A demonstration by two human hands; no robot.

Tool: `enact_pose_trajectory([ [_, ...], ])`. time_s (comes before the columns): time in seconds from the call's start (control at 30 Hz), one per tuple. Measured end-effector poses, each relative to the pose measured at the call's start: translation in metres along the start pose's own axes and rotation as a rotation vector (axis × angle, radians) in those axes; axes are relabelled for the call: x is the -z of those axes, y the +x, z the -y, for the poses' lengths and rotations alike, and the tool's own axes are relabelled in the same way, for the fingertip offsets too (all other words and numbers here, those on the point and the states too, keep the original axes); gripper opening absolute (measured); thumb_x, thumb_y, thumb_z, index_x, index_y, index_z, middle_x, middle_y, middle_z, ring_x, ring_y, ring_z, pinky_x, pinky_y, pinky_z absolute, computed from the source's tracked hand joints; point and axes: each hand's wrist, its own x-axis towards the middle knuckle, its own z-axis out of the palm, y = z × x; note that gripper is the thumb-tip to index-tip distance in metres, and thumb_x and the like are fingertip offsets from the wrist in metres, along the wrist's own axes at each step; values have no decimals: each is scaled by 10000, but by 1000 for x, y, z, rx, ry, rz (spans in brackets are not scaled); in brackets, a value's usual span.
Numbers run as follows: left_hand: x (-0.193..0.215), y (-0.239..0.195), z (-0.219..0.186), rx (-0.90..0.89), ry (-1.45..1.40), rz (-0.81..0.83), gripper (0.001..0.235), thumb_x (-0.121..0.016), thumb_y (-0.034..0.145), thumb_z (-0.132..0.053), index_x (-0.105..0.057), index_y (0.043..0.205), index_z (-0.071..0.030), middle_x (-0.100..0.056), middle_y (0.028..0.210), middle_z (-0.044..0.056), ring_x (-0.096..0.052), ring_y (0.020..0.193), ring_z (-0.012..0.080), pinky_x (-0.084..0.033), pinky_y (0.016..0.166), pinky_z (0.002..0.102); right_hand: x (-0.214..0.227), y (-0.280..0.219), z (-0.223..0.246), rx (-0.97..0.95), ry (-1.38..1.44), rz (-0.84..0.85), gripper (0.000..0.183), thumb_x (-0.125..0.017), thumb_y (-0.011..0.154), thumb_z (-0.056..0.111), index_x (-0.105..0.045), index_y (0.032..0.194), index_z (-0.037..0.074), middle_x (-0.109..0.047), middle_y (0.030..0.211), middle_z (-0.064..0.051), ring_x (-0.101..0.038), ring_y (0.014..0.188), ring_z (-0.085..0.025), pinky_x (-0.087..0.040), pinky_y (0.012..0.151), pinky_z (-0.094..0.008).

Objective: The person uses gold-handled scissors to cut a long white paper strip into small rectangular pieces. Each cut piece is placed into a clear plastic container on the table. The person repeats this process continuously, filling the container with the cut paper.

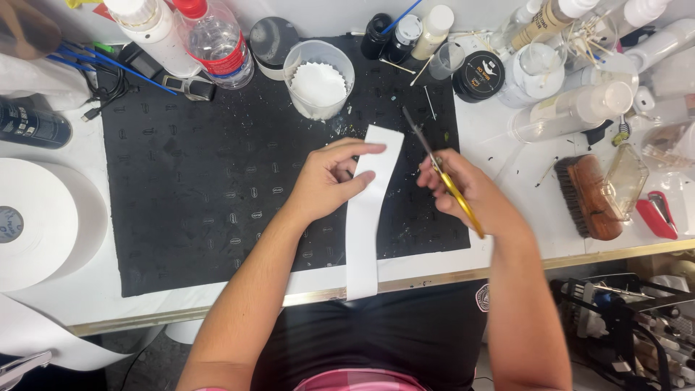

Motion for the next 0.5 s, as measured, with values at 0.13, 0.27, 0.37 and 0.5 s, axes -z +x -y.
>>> enact_pose_trajectory([
  [0.13,7,-2,-17,-21,25,6,519,-805,808,21,-695,1302,-93,-651,1250,35,-516,621,-28,-408,551,165,18,-9,28,-288,-306,203,507,-826,710,86,-632,1179,112,-668,984,10,-596,883,-113,-516,792,-301],
  [0.27,9,-3,-24,4,78,59,582,-835,764,-12,-695,1314,-137,-660,1271,47,-542,604,-15,-429,552,164,14,-2,45,-380,-508,274,543,-874,668,112,-656,1165,137,-713,927,46,-620,831,-92,-518,758,-300],
  [0.37,9,-3,-24,6,77,83,604,-839,756,-23,-689,1325,-158,-654,1289,60,-571,612,-10,-448,556,166,8,9,51,-365,-474,276,506,-893,659,116,-674,1115,107,-697,890,32,-593,790,-92,-512,722,-303],
  [0.5,9,-3,-24,32,45,87,614,-836,752,-21,-688,1331,-164,-641,1313,77,-610,625,-5,-465,557,167,4,19,58,-387,-523,255,454,-918,649,121,-695,1043,79,-645,779,12,-563,722,-98,-480,663,-308],
])
